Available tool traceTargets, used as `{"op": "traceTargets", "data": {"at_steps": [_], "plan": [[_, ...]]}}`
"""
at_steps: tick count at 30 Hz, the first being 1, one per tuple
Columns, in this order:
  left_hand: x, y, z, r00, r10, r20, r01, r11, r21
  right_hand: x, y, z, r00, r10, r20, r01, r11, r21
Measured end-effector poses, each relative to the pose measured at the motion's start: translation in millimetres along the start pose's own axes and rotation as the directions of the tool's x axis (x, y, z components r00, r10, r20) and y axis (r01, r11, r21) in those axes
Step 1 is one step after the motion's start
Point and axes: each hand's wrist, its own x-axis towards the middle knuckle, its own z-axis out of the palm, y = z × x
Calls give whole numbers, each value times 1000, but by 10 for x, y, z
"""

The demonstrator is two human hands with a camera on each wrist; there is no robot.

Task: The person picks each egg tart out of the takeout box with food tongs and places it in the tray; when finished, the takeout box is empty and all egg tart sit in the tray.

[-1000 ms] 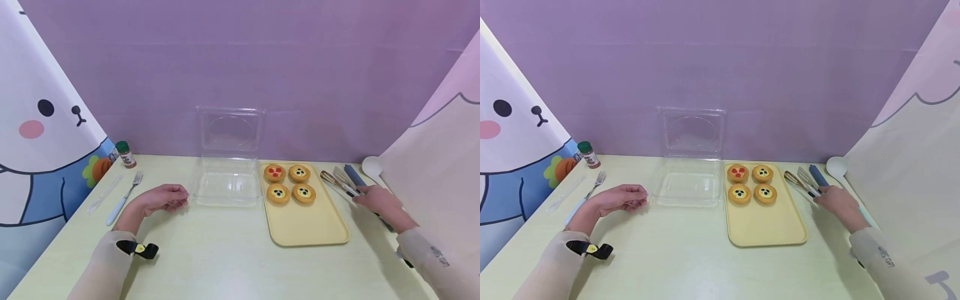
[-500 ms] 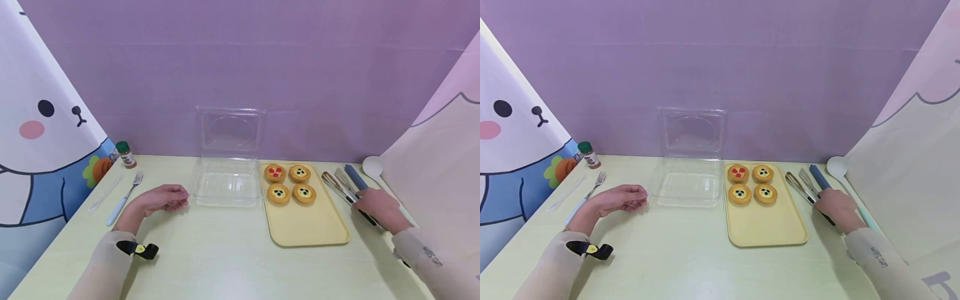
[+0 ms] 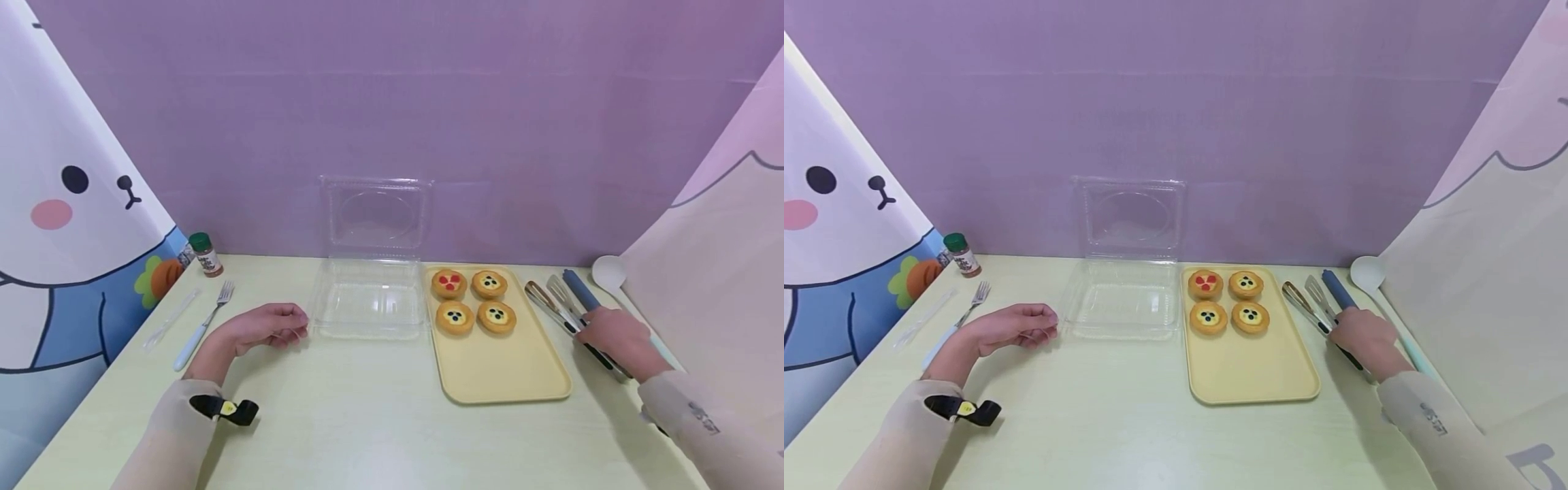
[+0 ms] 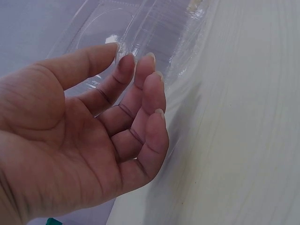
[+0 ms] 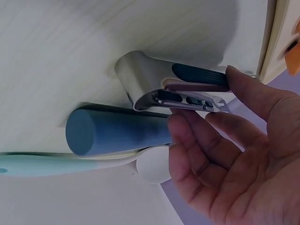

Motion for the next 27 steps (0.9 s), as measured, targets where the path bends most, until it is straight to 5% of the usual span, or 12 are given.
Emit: {"op": "traceTargets", "data": {"at_steps": [10, 16, 18, 20, 22, 24, 27], "plan": [[-43, -40, -52, 1000, 17, 12, -18, 996, 90, -12, -87, -63, 999, -36, 11, 36, 998, -42], [-179, 162, -208, 998, 53, -21, -48, 977, 207, -65, -257, -208, 991, -127, -53, 122, 988, -95], [-234, 256, -269, 995, 77, -62, -56, 954, 293, -66, -342, -268, 976, -192, -101, 179, 976, -126], [-266, 358, -293, 986, 125, -110, -70, 909, 410, -75, -411, -306, 947, -274, -170, 244, 954, -175], [-262, 461, -287, 970, 195, -147, -86, 836, 543, -103, -482, -328, 901, -357, -245, 308, 926, -216], [-251, 552, -259, 947, 276, -165, -95, 732, 675, -132, -559, -329, 831, -457, -316, 386, 884, -262], [-256, 625, -229, 911, 393, -125, -110, 523, 845, -178, -694, -297, 724, -575, -381, 488, 818, -306]]}}
